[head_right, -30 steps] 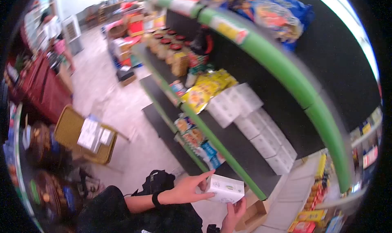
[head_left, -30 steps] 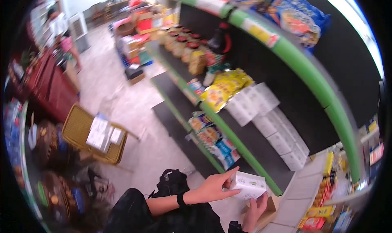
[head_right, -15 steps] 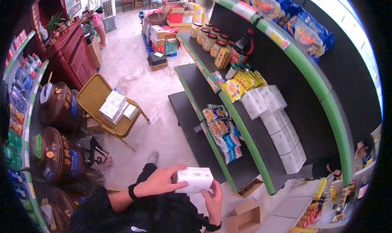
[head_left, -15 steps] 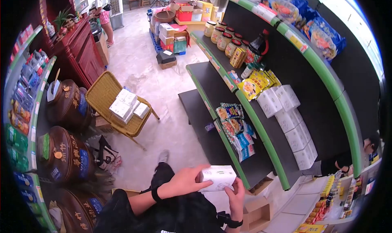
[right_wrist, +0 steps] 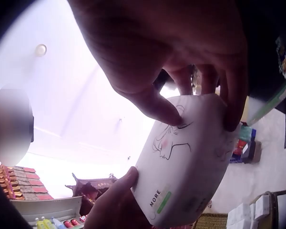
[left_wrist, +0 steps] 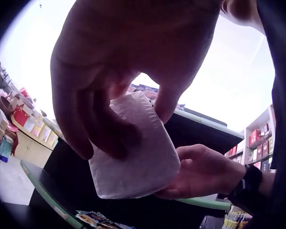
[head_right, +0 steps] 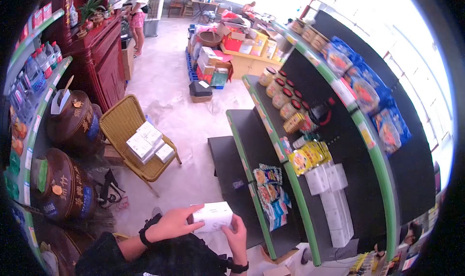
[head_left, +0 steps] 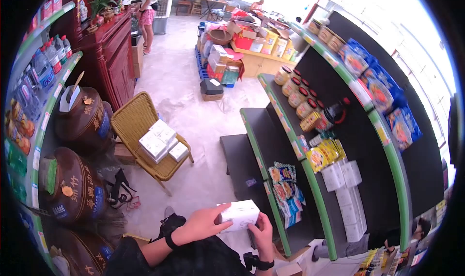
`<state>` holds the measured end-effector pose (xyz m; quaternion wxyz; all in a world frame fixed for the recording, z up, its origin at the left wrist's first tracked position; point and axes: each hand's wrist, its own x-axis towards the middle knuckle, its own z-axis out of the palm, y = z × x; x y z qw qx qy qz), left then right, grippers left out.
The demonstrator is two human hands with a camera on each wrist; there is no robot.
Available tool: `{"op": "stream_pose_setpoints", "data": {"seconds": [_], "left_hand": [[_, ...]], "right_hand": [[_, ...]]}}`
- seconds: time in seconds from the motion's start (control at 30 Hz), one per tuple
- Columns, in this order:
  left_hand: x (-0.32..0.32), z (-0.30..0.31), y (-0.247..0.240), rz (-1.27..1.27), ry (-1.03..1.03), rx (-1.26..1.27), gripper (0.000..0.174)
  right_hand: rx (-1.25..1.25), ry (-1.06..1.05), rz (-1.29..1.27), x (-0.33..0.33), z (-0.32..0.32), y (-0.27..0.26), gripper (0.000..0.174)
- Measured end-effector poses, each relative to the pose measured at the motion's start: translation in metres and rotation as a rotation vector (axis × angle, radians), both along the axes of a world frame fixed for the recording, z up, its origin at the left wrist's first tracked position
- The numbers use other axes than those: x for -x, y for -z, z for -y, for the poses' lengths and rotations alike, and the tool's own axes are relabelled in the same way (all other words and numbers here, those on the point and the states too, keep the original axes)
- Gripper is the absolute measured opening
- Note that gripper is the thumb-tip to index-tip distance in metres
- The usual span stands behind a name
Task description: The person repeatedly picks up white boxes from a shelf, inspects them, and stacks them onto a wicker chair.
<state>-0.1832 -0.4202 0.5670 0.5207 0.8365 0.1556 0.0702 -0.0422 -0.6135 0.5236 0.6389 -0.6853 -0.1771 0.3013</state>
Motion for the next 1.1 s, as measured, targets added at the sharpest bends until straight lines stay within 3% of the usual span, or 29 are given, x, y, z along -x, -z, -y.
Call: {"op": "stream_pose_setpoints", "data": {"seconds": [0.23,0.43,0.8,1.1], "left_hand": [[0.054,-0.126,0.02,-0.095,-0.111,-0.057,0.061],[0.076,-0.197,0.038,-0.16,-0.167,0.023,0.063],[0.015,-0.312,0.124,-0.391,-0.28,0.227,0.071],[-0.077,-0.408,0.304,-0.442,-0.518,0.375,0.08]], "right_hand": [[0.054,-0.149,-0.035,0.028,-0.151,0.018,0.048],[0.166,-0.299,0.004,0.03,-0.234,0.049,0.046],[0.328,-0.454,0.041,-0.036,-0.376,0.117,0.044],[0.475,-0.616,-0.153,-0.137,-0.536,0.251,0.042]]}}
